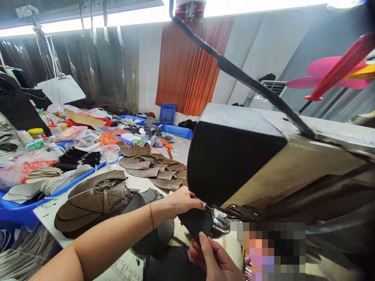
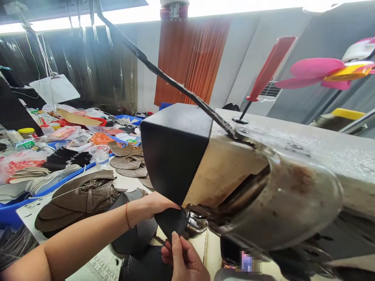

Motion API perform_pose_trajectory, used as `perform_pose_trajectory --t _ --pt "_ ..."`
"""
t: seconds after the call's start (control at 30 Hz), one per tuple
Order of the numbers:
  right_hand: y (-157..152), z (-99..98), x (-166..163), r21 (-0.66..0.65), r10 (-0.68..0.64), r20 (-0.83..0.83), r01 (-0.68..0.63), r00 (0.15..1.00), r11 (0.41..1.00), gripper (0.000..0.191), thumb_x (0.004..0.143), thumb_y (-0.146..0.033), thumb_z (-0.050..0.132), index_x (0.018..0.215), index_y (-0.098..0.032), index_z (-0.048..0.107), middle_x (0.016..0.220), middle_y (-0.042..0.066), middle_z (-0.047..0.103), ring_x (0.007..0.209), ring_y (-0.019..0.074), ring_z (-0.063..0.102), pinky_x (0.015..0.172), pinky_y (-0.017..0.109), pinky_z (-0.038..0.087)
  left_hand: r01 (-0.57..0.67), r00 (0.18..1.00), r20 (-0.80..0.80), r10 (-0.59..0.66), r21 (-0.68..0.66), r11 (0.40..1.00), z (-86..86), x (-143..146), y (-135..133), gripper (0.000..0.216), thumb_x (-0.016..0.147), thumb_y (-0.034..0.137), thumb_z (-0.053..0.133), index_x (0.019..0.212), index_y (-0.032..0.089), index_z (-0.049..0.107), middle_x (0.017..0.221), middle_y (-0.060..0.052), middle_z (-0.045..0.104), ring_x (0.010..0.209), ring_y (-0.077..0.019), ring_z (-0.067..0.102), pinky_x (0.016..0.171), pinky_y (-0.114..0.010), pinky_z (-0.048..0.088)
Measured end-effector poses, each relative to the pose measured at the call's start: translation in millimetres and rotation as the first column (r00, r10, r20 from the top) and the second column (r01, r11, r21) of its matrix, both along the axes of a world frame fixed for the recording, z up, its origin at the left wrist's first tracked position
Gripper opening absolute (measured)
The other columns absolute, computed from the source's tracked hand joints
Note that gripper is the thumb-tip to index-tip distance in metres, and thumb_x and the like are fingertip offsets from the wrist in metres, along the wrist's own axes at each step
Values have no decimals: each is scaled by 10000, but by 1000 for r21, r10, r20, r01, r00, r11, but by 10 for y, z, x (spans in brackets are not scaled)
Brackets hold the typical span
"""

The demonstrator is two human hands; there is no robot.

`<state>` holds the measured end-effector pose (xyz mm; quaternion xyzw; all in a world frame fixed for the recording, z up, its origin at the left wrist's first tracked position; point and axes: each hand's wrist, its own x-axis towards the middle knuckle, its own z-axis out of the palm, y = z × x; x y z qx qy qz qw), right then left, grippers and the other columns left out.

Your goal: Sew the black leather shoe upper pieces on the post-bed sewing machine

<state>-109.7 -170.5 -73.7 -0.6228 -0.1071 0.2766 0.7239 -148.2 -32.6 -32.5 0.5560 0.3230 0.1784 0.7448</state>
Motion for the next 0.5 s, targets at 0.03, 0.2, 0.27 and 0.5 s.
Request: perform_pose_trajectory --t 0.03,0.2,0.27,0.5 --pt "12 7 21 4 2 7 -2 1000 1000 392 484 -484 826 676 -167 696 537 10 685 464 194 647 476 257 558 -31 1000 1 31 15 999 -7 13 3 147 553 151 707 699 159 694 653 25 668 589 -123 580 573 -230 464" --pt "82 14 128 55 7 2 -7 1000 998 382 515 -484 814 677 -159 696 548 19 690 460 177 642 467 240 547 -101 995 39 96 157 982 -64 85 69 311 544 156 736 853 142 694 767 2 685 679 -142 584 608 -245 466" --pt "105 7 170 54 23 -13 -22 1000 998 402 503 -488 821 677 -148 695 550 24 690 458 170 637 467 237 544 -93 992 106 73 206 974 -78 109 107 369 560 197 759 919 151 693 851 -16 699 731 -150 590 641 -249 475" --pt "96 24 201 3 70 -12 -70 998 998 420 520 -522 805 652 -144 683 558 21 674 471 159 619 474 242 519 -74 985 174 9 371 926 58 86 184 413 633 294 757 1010 149 676 974 -49 703 904 -197 600 813 -319 494"
